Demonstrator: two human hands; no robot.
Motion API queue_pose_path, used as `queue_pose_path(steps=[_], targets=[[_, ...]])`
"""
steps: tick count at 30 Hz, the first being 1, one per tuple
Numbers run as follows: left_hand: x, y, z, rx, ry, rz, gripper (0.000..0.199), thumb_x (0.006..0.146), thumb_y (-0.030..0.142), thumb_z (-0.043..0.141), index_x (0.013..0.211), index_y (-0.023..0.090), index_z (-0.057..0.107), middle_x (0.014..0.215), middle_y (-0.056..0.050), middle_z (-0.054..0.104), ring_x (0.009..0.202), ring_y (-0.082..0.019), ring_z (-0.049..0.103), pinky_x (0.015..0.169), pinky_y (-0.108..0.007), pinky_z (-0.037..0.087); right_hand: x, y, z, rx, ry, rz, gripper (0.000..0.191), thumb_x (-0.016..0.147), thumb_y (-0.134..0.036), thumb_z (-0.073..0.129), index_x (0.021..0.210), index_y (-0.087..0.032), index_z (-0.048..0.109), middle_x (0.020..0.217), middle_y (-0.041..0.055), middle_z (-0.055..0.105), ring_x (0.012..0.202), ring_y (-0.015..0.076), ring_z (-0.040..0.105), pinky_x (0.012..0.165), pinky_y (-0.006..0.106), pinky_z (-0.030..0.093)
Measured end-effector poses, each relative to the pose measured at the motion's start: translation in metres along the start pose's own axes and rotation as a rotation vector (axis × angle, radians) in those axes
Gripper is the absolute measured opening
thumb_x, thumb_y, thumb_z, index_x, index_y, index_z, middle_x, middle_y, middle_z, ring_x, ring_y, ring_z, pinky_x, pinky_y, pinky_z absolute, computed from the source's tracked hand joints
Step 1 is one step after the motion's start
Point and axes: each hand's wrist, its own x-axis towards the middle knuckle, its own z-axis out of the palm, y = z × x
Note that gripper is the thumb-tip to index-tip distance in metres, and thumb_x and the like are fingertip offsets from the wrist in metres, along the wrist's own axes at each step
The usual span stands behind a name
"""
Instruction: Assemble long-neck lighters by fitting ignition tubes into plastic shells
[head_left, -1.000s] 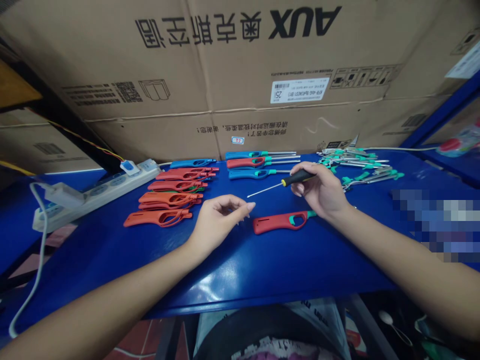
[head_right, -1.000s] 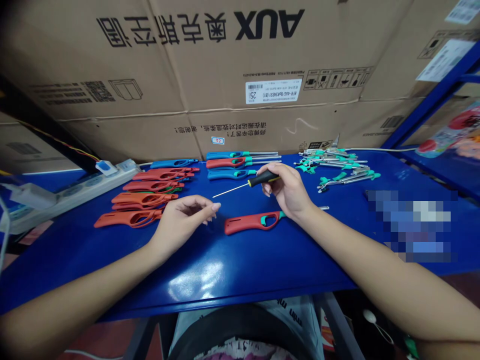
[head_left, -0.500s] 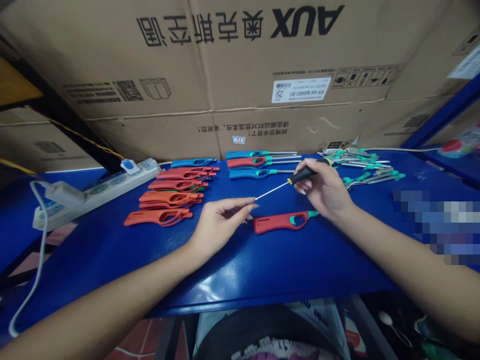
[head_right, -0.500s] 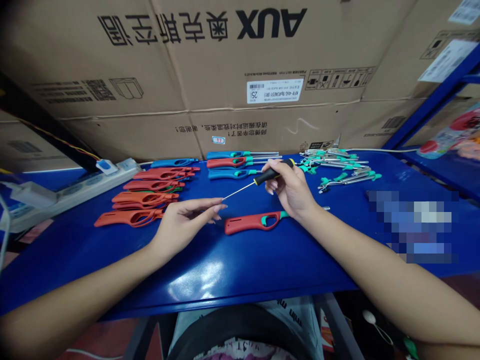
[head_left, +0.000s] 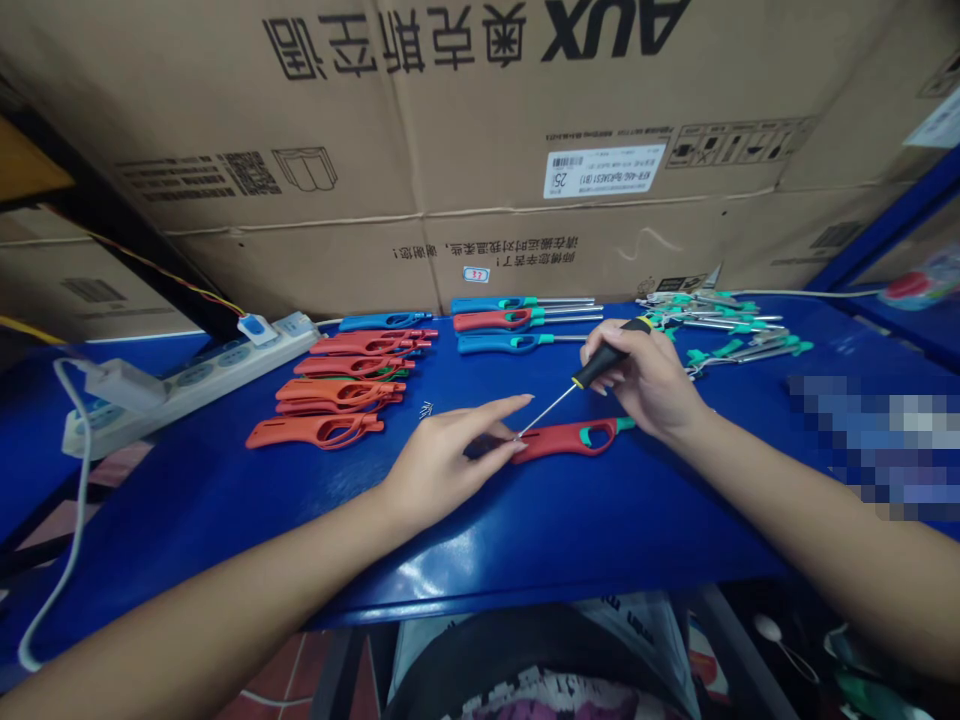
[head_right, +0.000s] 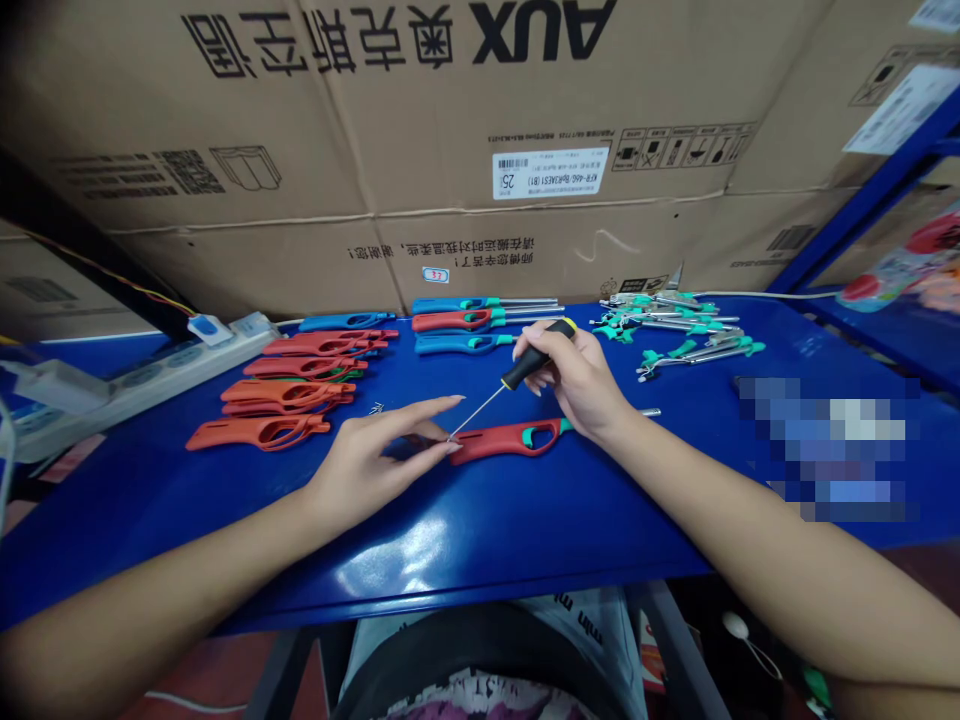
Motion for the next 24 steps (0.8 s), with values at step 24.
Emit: queue_pose_path(steps=[24], targets=[[-0.001,-0.001,0.003,0.087,-0.067,0.042,0.047,0.093,0.017,0.062,0.139,0.023,0.057,0.093,0.0,0.078,0.086,-0.016,0.072,0.082,-0.03,0.056,-0.007,-0.006,-0.001,-0.248,-0.242,-0.13,0.023,0.086,-0.044,0.07,0.088,-0.022,0.062,0.079,-0.0002,0.059,0.051,0.0115,0.056,0.039,0.024,0.043]])
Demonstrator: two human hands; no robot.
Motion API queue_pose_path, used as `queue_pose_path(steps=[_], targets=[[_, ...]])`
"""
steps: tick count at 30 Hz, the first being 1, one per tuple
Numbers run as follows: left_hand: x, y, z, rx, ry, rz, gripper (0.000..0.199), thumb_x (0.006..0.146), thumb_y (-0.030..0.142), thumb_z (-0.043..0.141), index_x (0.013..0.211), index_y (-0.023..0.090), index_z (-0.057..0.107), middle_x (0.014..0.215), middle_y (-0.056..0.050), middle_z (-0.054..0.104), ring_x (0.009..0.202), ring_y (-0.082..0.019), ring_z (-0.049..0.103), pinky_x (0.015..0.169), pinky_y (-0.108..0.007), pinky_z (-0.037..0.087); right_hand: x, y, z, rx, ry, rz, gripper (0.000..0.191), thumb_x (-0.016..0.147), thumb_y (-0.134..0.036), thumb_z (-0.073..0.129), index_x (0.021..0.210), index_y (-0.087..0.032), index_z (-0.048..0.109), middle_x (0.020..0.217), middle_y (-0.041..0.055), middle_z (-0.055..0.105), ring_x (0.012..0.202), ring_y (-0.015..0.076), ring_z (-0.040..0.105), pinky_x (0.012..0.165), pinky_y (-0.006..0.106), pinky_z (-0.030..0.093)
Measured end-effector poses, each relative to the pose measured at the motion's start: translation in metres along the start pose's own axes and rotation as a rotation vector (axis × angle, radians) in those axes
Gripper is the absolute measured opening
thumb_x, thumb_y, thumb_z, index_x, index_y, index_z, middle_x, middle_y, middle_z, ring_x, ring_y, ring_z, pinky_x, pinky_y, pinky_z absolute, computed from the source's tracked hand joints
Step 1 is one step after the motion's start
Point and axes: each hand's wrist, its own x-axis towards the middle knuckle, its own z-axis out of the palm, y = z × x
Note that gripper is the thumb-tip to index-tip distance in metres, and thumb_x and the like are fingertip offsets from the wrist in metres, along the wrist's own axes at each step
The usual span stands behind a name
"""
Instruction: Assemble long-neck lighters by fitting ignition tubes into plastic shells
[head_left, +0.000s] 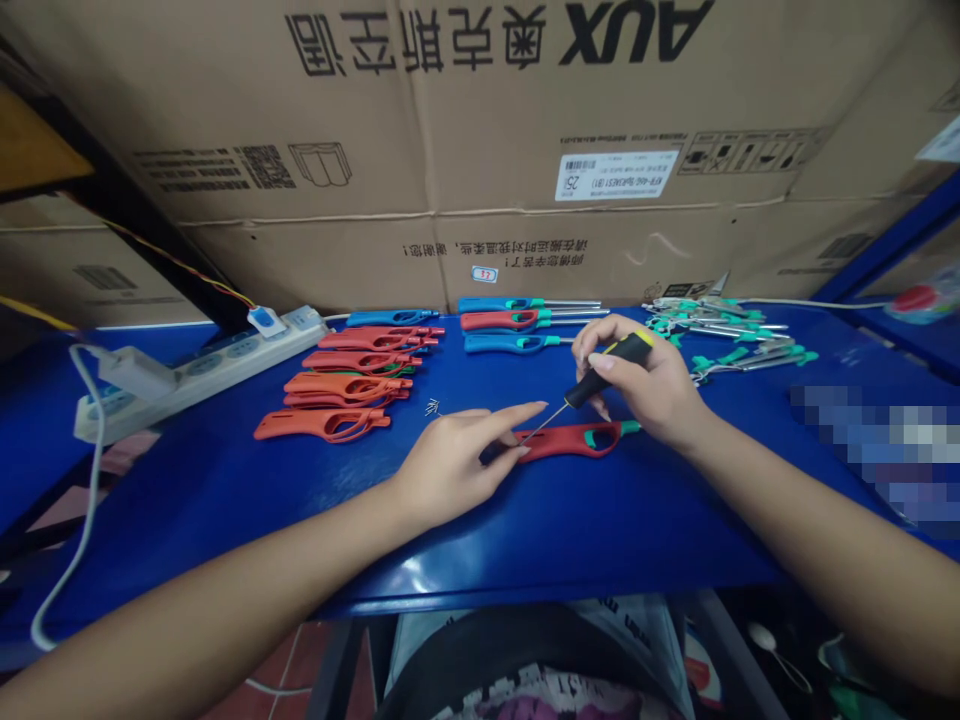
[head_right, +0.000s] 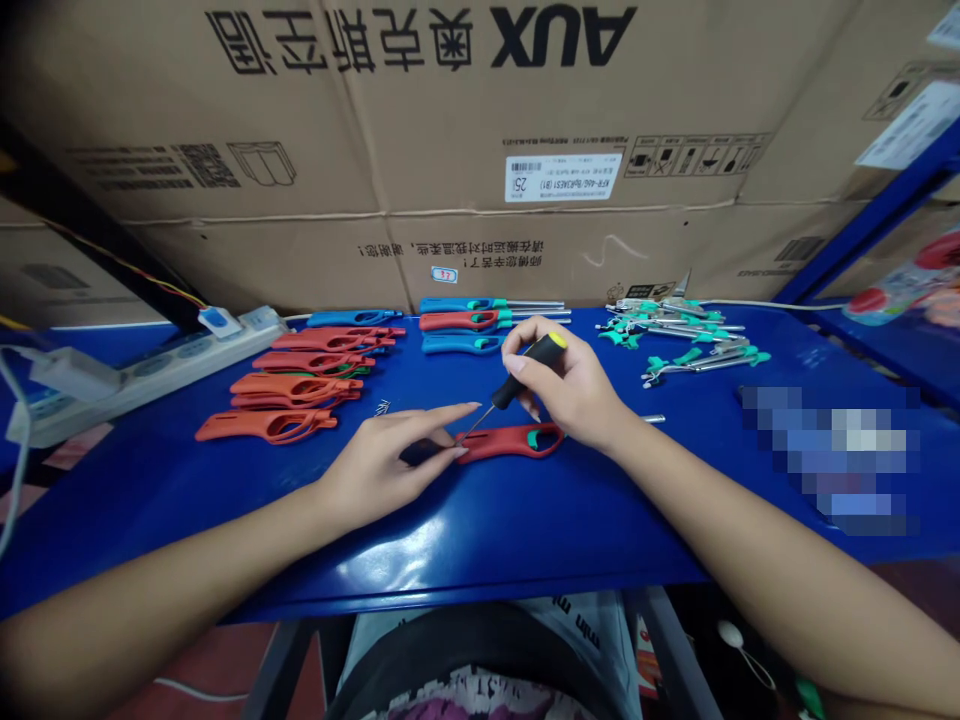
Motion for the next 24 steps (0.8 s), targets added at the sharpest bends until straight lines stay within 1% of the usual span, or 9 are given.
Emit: queue_pose_path(steps=[3,5,7,10,12,14,17,19,24], targets=[[0.0,0.002,-0.001,0.027,-0.032,0.035,0.05,0.093,0.014,0.061,0.142,0.022,0.053,0.092,0.001,0.077,0.086,-0.017,0.071,0.08,-0.031,0.056,0.002,-0.016,0.006,-0.041,-0.096,0.048,0.024,0.089,-0.044,0.069,0.098,-0.024,0.058,0.081,-0.0012,0.059,0.049,0.0104,0.056,0.039,0.023,0.045],[-0.001,0.003,-0.001,0.041,-0.043,0.042,0.052,0.094,0.016,0.061,0.144,0.023,0.051,0.091,0.001,0.076,0.085,-0.018,0.07,0.079,-0.031,0.056,0.004,-0.026,0.011,-0.144,-0.142,-0.008,0.025,0.089,-0.041,0.07,0.102,-0.024,0.057,0.083,-0.0015,0.06,0.048,0.009,0.056,0.041,0.023,0.046],[-0.002,0.003,0.0,0.045,-0.051,0.034,0.055,0.094,0.017,0.062,0.147,0.024,0.046,0.091,0.001,0.076,0.086,-0.018,0.07,0.077,-0.031,0.056,0.005,-0.03,0.016,-0.308,-0.123,-0.185,0.03,0.086,-0.037,0.075,0.106,-0.024,0.057,0.083,-0.0016,0.061,0.054,0.0101,0.059,0.047,0.024,0.051],[-0.004,0.004,0.0,0.054,-0.036,0.033,0.063,0.094,0.018,0.063,0.152,0.025,0.038,0.09,0.002,0.076,0.086,-0.019,0.071,0.077,-0.032,0.056,0.004,-0.028,0.022,-0.568,0.047,-0.556,0.044,0.079,-0.036,0.083,0.112,-0.025,0.058,0.091,0.0,0.066,0.07,0.0143,0.066,0.064,0.028,0.058],[-0.005,0.004,0.0,0.061,-0.024,0.036,0.068,0.094,0.018,0.063,0.155,0.027,0.032,0.09,0.002,0.075,0.085,-0.019,0.071,0.077,-0.032,0.057,0.002,-0.025,0.025,-0.651,0.139,-0.71,0.04,0.082,-0.036,0.08,0.114,-0.026,0.059,0.097,0.002,0.068,0.074,0.0154,0.067,0.069,0.029,0.059],[-0.005,0.004,0.001,0.063,-0.031,0.036,0.071,0.094,0.018,0.063,0.156,0.028,0.03,0.09,0.002,0.075,0.084,-0.018,0.071,0.077,-0.031,0.057,0.0,-0.022,0.026,-0.634,0.093,-0.7,0.034,0.091,-0.033,0.069,0.123,-0.026,0.058,0.099,0.0042,0.068,0.078,0.017,0.068,0.071,0.03,0.059],[-0.007,0.003,0.003,0.05,-0.04,0.037,0.07,0.094,0.019,0.063,0.156,0.027,0.031,0.09,0.001,0.074,0.084,-0.018,0.071,0.077,-0.031,0.058,-0.003,-0.02,0.024,-0.469,-0.11,-0.492,0.047,0.097,-0.031,0.057,0.143,-0.026,0.046,0.104,0.007,0.068,0.081,0.0183,0.069,0.067,0.031,0.061],[-0.008,0.002,0.005,0.02,-0.024,0.034,0.069,0.095,0.019,0.063,0.156,0.026,0.032,0.09,0.001,0.075,0.085,-0.018,0.072,0.079,-0.031,0.058,-0.004,-0.02,0.023,-0.359,-0.165,-0.394,0.055,0.097,-0.032,0.058,0.148,-0.028,0.038,0.103,0.0061,0.068,0.075,0.0167,0.069,0.06,0.029,0.061],[-0.007,0.001,0.007,-0.064,0.056,0.056,0.069,0.096,0.022,0.065,0.156,0.028,0.032,0.092,0.002,0.077,0.086,-0.016,0.071,0.082,-0.03,0.057,-0.008,-0.016,0.026,-0.248,0.02,-0.402,0.047,0.091,-0.032,0.07,0.132,-0.03,0.048,0.102,0.0047,0.067,0.069,0.0151,0.069,0.051,0.026,0.061]])
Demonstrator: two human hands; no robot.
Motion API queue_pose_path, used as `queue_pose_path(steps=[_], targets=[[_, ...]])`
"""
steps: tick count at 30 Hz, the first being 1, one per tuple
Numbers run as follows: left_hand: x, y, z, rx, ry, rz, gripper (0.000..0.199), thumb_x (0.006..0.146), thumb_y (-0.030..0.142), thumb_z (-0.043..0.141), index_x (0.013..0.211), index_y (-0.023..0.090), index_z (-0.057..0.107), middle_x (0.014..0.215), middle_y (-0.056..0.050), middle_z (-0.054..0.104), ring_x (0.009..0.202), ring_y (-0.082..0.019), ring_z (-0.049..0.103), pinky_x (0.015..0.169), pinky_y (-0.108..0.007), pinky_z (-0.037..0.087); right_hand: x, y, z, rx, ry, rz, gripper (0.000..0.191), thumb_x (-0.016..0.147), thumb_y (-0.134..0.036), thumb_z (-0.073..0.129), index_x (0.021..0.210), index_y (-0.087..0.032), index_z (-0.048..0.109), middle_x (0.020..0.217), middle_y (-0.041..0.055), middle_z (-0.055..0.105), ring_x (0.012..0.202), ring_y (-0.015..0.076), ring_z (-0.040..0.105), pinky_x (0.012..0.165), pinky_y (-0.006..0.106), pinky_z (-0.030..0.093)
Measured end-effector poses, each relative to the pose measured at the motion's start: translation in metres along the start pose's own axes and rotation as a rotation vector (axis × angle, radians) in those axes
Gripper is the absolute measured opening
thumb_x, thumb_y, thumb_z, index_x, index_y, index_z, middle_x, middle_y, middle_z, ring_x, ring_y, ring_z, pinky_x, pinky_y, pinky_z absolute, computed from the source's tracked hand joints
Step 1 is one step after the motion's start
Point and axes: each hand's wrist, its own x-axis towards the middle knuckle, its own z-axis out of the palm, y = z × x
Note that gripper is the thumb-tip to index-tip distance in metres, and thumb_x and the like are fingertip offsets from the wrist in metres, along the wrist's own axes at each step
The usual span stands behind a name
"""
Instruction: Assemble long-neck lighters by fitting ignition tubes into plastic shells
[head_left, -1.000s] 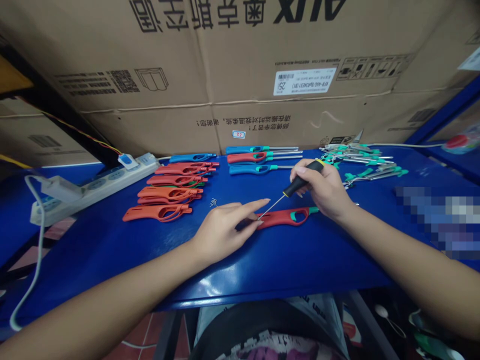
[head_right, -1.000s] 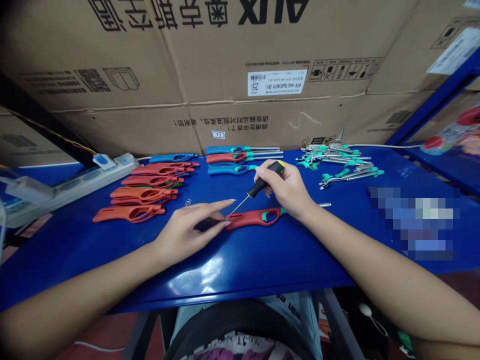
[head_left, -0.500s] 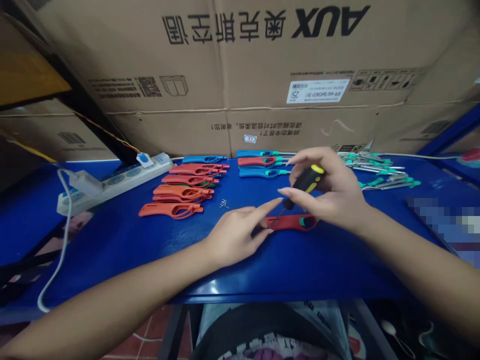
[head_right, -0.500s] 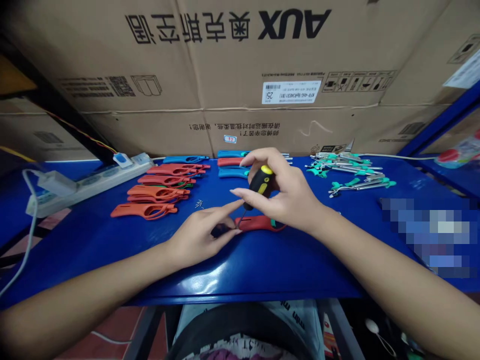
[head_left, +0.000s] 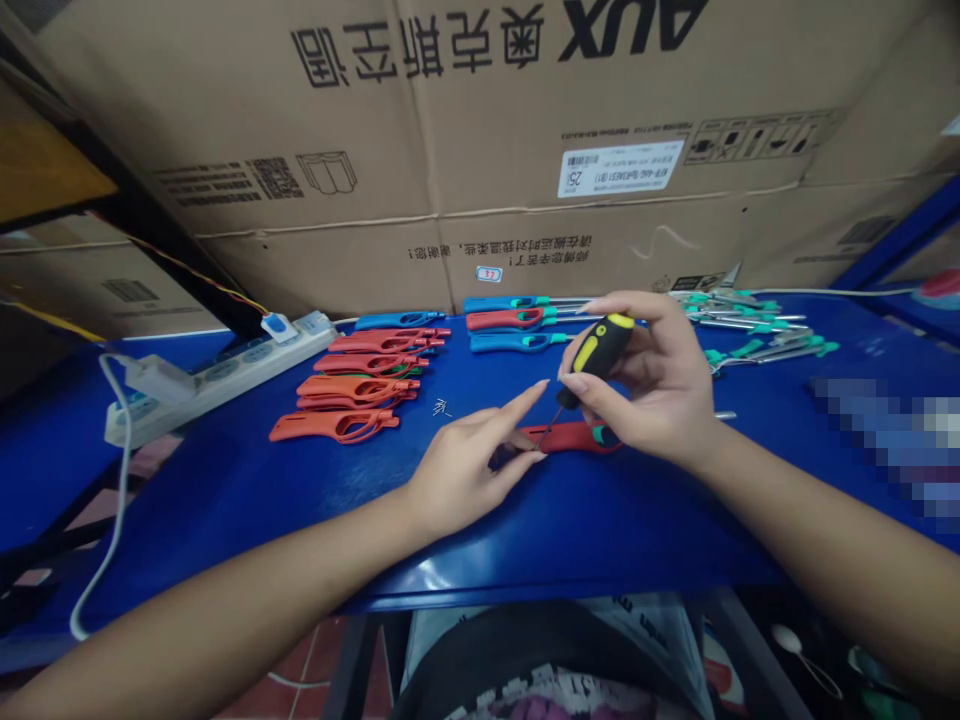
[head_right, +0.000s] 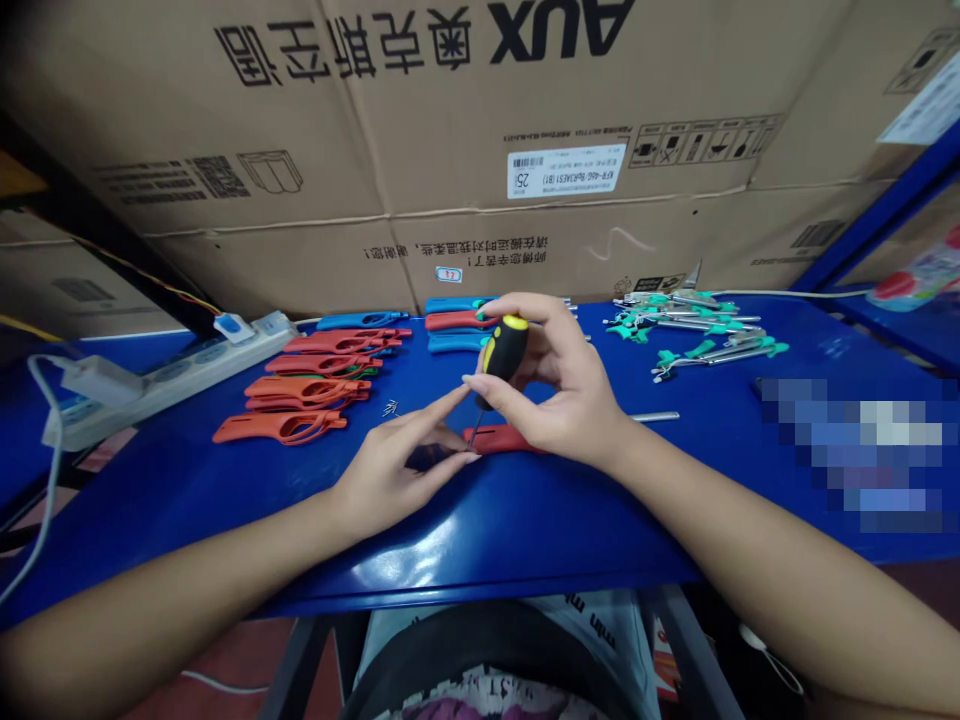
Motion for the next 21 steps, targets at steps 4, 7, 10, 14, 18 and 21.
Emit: queue_pose_path(steps=[4,7,10,14,18,21], targets=[[0.004,0.002,-0.003,0.002,0.005,-0.054,0.077,0.089,0.029,0.076,0.155,0.028,0.036,0.107,0.0,0.077,0.094,-0.018,0.068,0.085,-0.032,0.056,-0.002,-0.001,0.002,-0.03,0.086,0.003,0.04,0.09,-0.034,0.072,0.125,-0.03,0.053,0.109,0.0062,0.065,0.073,0.016,0.07,0.052,0.028,0.063],[0.009,0.003,-0.006,0.021,0.032,-0.102,0.067,0.082,0.036,0.082,0.142,0.025,0.054,0.116,-0.004,0.074,0.1,-0.02,0.066,0.088,-0.035,0.055,-0.002,-0.001,0.002,-0.053,0.148,0.008,0.038,0.092,-0.034,0.07,0.125,-0.031,0.053,0.098,0.0037,0.065,0.069,0.0155,0.069,0.051,0.027,0.062],[0.012,0.003,-0.008,0.013,0.053,-0.106,0.028,0.083,0.034,0.081,0.107,0.022,0.074,0.112,-0.005,0.075,0.103,-0.022,0.067,0.094,-0.039,0.051,-0.001,0.0,0.001,-0.078,0.186,0.011,0.037,0.095,-0.035,0.066,0.128,-0.032,0.05,0.087,0.0011,0.063,0.056,0.0121,0.063,0.042,0.025,0.055],[0.013,0.002,-0.006,-0.035,0.06,-0.145,0.016,0.082,0.029,0.082,0.096,0.023,0.078,0.112,-0.005,0.075,0.104,-0.022,0.068,0.096,-0.041,0.049,0.0,0.003,0.001,-0.107,0.186,0.04,0.038,0.098,-0.04,0.061,0.132,-0.034,0.044,0.083,-0.0002,0.061,0.047,0.0096,0.058,0.037,0.024,0.051],[0.012,0.002,-0.005,-0.052,0.068,-0.153,0.013,0.083,0.028,0.081,0.094,0.023,0.078,0.111,-0.005,0.075,0.102,-0.022,0.068,0.096,-0.04,0.048,0.001,0.004,0.002,-0.121,0.178,0.069,0.038,0.099,-0.042,0.057,0.132,-0.034,0.041,0.083,-0.0008,0.06,0.046,0.0088,0.056,0.037,0.023,0.05],[0.012,0.003,-0.005,-0.048,0.075,-0.159,0.012,0.083,0.028,0.08,0.093,0.023,0.079,0.111,-0.005,0.076,0.101,-0.022,0.068,0.095,-0.04,0.049,0.001,0.003,0.002,-0.133,0.174,0.086,0.038,0.1,-0.042,0.055,0.133,-0.034,0.039,0.082,-0.001,0.06,0.046,0.0091,0.055,0.038,0.025,0.05]])
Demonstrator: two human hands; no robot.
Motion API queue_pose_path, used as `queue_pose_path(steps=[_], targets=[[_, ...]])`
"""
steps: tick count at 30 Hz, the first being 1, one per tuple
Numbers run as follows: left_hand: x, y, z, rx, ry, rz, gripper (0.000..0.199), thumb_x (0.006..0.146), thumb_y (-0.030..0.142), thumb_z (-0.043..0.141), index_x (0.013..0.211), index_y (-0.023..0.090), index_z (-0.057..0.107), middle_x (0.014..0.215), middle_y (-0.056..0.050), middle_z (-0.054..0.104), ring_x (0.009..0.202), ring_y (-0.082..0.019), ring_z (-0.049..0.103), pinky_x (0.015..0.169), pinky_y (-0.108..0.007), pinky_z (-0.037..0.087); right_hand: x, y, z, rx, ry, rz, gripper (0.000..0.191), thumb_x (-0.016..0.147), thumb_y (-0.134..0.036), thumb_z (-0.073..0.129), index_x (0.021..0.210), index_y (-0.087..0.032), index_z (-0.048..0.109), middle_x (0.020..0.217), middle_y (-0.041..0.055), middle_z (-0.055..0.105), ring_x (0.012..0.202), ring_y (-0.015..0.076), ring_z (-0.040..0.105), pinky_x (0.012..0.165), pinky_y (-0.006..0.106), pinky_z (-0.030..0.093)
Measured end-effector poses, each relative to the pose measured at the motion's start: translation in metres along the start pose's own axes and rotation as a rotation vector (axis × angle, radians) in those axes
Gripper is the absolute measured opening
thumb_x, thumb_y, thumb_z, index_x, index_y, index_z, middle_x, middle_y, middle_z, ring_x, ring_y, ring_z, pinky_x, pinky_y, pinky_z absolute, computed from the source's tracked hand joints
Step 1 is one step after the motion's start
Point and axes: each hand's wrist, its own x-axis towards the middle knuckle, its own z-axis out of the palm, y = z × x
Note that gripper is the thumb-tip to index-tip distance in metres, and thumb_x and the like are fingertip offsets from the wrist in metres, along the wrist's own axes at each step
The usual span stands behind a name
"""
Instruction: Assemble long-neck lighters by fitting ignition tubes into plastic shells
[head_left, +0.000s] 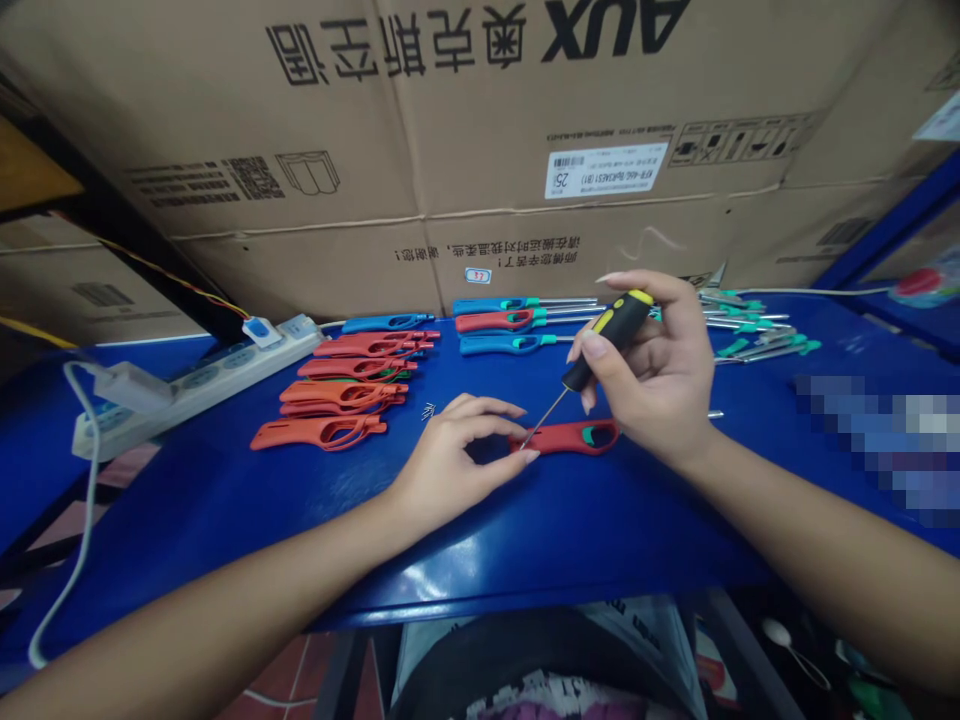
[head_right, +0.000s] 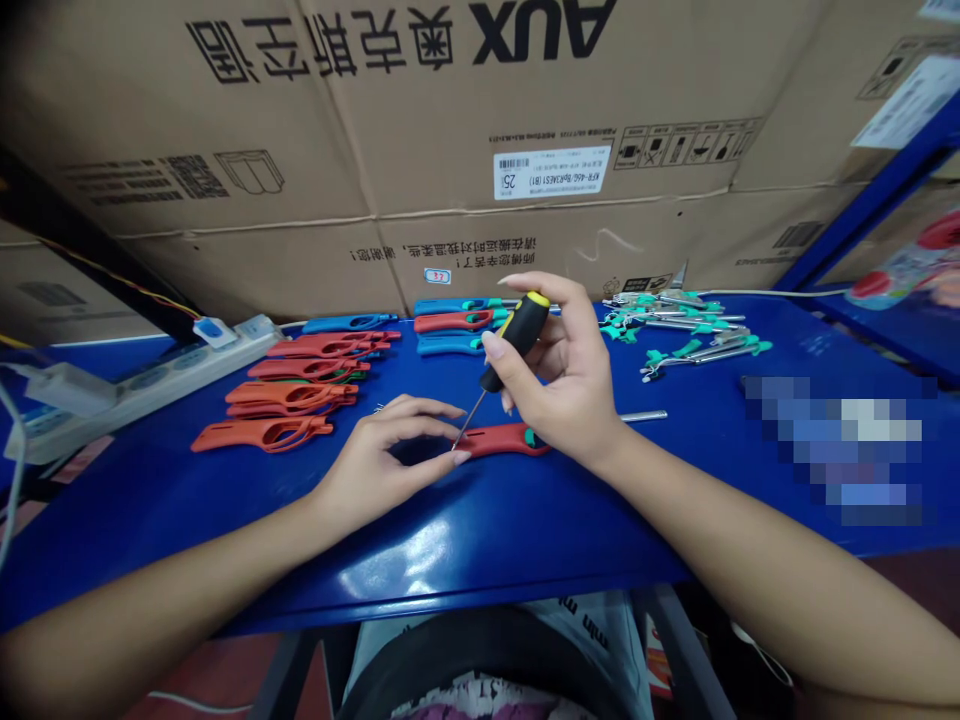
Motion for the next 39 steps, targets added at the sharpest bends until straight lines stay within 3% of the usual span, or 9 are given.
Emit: queue_pose_path(steps=[8,13,20,26,33,39], targets=[[-0.002,-0.003,0.002,-0.036,-0.018,0.02,0.003,0.085,0.024,0.078,0.088,0.023,0.08,0.111,-0.005,0.076,0.101,-0.021,0.069,0.094,-0.038,0.049,-0.003,0.001,-0.001,-0.011,-0.022,-0.016,0.038,0.099,-0.041,0.057,0.133,-0.034,0.041,0.086,0.0005,0.06,0.052,0.0104,0.058,0.041,0.025,0.052],[-0.002,-0.003,0.004,-0.066,-0.073,0.0,0.004,0.086,0.026,0.077,0.089,0.025,0.08,0.11,-0.004,0.075,0.101,-0.021,0.068,0.095,-0.041,0.05,-0.008,0.0,0.0,0.015,-0.032,-0.082,0.043,0.091,-0.039,0.069,0.129,-0.033,0.049,0.11,0.007,0.063,0.075,0.0178,0.068,0.052,0.03,0.062],[-0.002,-0.005,0.005,0.03,-0.144,-0.003,0.046,0.081,0.034,0.082,0.123,0.023,0.066,0.123,-0.006,0.071,0.116,-0.025,0.061,0.104,-0.044,0.048,-0.009,0.009,-0.001,-0.033,-0.042,-0.153,0.05,0.089,-0.037,0.073,0.133,-0.034,0.051,0.125,0.0076,0.062,0.078,0.0182,0.069,0.059,0.033,0.066],[-0.004,-0.012,0.008,0.005,-0.165,-0.045,0.033,0.087,0.019,0.07,0.119,0.02,0.065,0.117,-0.006,0.073,0.109,-0.022,0.067,0.099,-0.04,0.053,-0.011,0.017,0.001,-0.014,-0.068,-0.172,0.052,0.087,-0.034,0.075,0.133,-0.033,0.051,0.126,0.0072,0.062,0.078,0.0176,0.069,0.059,0.032,0.066],[-0.004,-0.012,0.008,0.013,-0.181,-0.014,0.033,0.086,0.016,0.07,0.118,0.02,0.065,0.117,-0.006,0.073,0.109,-0.022,0.068,0.099,-0.039,0.053,-0.012,0.017,0.003,-0.024,-0.1,-0.169,0.051,0.087,-0.036,0.074,0.132,-0.032,0.052,0.116,0.0059,0.063,0.078,0.0178,0.07,0.058,0.031,0.065],[-0.004,-0.01,0.008,0.035,-0.18,0.01,0.033,0.087,0.018,0.071,0.119,0.021,0.064,0.117,-0.006,0.073,0.108,-0.023,0.068,0.098,-0.04,0.054,-0.014,0.018,0.003,-0.001,-0.126,-0.218,0.051,0.088,-0.034,0.073,0.134,-0.033,0.051,0.119,0.0057,0.062,0.081,0.0185,0.07,0.062,0.033,0.065]])
